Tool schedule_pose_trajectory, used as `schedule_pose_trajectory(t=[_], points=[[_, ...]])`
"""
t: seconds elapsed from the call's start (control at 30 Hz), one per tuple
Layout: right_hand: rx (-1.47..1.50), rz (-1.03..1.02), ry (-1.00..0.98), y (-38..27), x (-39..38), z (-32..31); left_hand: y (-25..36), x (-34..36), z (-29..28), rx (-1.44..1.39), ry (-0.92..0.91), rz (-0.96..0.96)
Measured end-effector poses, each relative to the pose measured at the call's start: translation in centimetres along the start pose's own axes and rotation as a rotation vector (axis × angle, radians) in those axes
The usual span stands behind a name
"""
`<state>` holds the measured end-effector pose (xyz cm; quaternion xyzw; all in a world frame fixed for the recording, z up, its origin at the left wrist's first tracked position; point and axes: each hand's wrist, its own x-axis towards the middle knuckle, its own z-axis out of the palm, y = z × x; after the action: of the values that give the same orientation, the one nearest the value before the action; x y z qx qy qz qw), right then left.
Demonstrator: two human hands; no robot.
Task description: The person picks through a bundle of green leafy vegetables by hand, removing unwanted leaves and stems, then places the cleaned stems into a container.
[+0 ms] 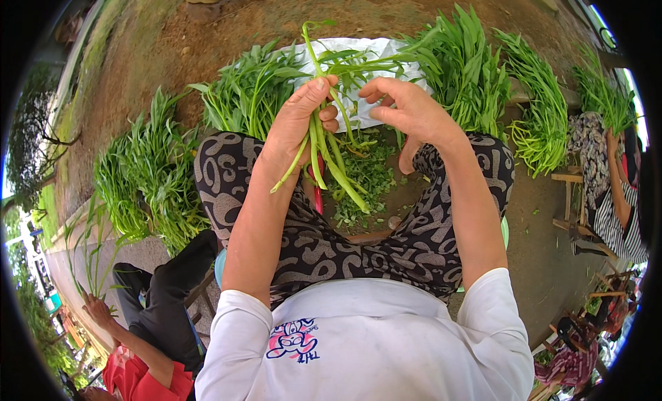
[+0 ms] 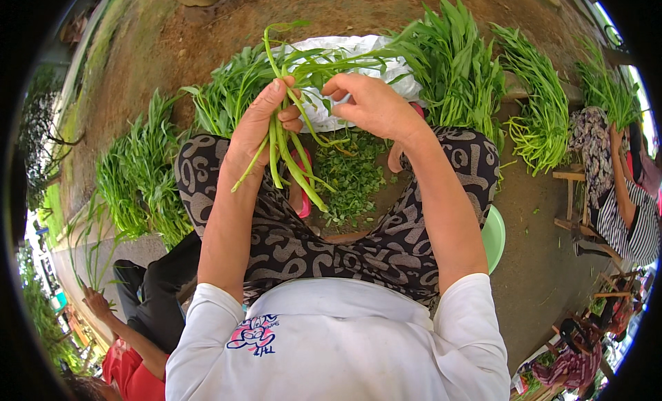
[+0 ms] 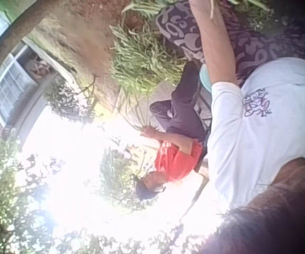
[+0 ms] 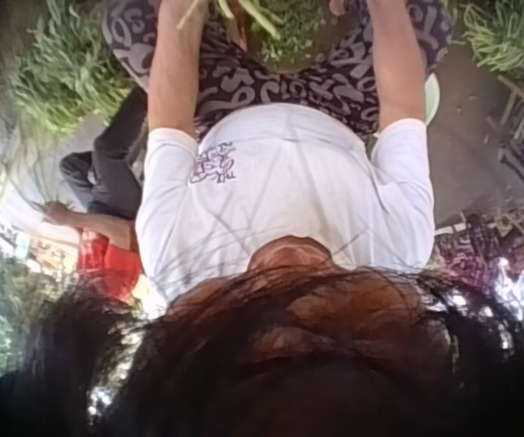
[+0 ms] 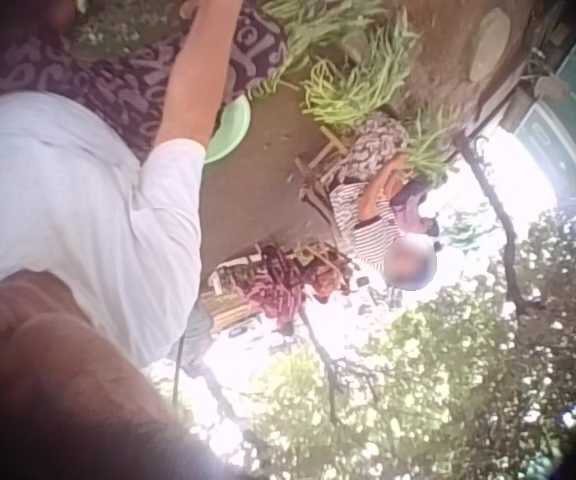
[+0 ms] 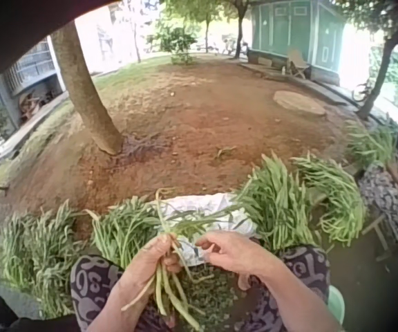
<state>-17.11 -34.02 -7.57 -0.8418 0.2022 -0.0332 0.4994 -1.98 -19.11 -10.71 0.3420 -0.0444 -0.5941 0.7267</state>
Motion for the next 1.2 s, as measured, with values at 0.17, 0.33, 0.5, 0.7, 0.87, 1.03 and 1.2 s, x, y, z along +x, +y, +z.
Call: schedule_pose_trajectory(t=[0.17,0.33,0.5,0.7,0.87,1.03,1.2], points=[[0.229,0.038,-0.163,-1.5,0.0,1.0,-0.2,0.3,-0.2,-0.006,-0.025,0.015],[0.438,0.048,-0.092,-0.3,0.3,2.2,-0.2,0.1,0.4,0.09,0.051,0.017],[0.49,0.067,-0.031,-0.8,0.2,1.9,-0.3,-0.2,0.7,0.322,0.096,0.01],[0.406,0.043,-0.033,-0.3,0.4,2.0,-0.2,-0.2,0.6,0.352,0.056,0.003],[0.382,0.036,0.015,-0.6,0.2,1.5,0.0,-0.2,0.7,0.338,0.059,0.005],[0.266,0.059,0.018,-0.7,-0.1,0.9,0.3,-0.4,1.4,0.364,0.106,0.047],[0.066,-0.018,0.093,0.0,-0.2,0.4,0.3,-0.2,1.0,0.324,0.142,0.09]])
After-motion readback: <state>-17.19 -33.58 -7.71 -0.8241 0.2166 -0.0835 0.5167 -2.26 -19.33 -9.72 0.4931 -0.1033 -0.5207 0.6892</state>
